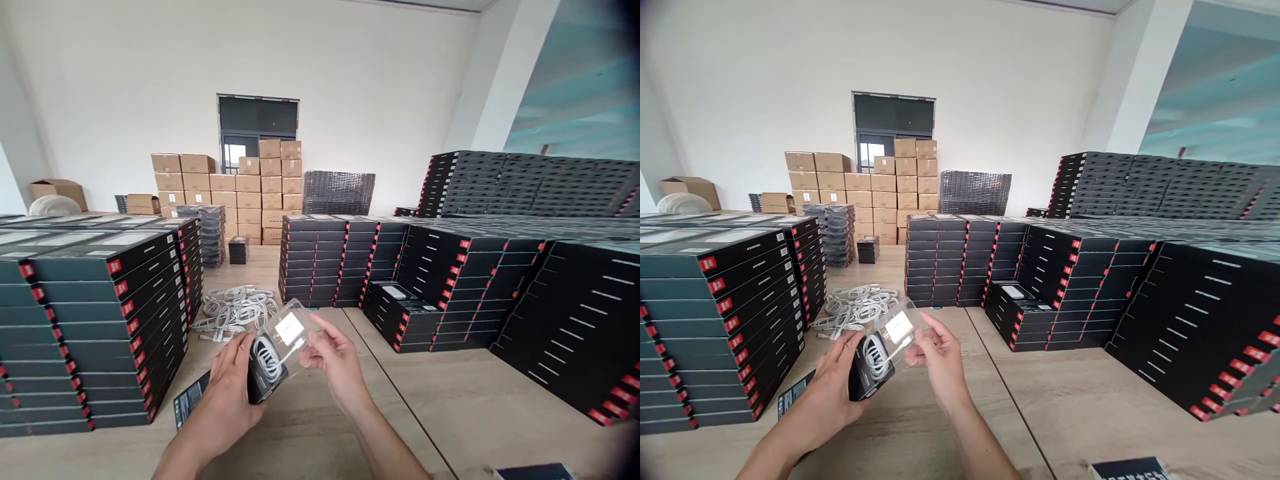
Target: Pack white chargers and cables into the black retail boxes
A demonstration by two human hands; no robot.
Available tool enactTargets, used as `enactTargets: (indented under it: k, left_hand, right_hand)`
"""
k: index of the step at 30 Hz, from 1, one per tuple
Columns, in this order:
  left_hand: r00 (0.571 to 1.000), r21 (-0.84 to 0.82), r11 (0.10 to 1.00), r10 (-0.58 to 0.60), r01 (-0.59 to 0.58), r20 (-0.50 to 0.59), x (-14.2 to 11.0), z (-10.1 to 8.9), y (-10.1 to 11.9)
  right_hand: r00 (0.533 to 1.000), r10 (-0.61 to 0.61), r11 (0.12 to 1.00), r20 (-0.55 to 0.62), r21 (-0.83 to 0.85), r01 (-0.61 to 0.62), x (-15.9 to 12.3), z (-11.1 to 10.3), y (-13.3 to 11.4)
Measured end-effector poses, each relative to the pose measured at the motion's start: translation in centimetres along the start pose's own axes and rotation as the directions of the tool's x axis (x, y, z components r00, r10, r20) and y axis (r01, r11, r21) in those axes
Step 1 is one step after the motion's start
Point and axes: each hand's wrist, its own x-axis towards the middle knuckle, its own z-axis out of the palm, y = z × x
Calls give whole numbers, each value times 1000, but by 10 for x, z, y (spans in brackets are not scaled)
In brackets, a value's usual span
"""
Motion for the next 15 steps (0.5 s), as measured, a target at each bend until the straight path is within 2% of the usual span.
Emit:
enactTargets:
  k: [4,7,9,13,15]
  left_hand:
    - [999,-8,999,45,-45,-4,1,-7,9]
    - [998,-49,997,60,-60,8,1,-10,15]
    - [997,-74,995,71,-70,21,1,-11,18]
    - [992,-116,988,105,-97,70,0,-12,24]
    - [990,-142,984,117,-104,84,-1,-10,29]
  right_hand:
    - [968,150,959,201,210,-192,0,0,-1]
    - [960,160,940,230,261,-219,1,-2,2]
    - [946,187,958,264,166,-235,1,-6,6]
    - [847,289,956,446,-99,-275,-6,-12,9]
    - [843,286,958,455,-152,-243,-9,-12,6]
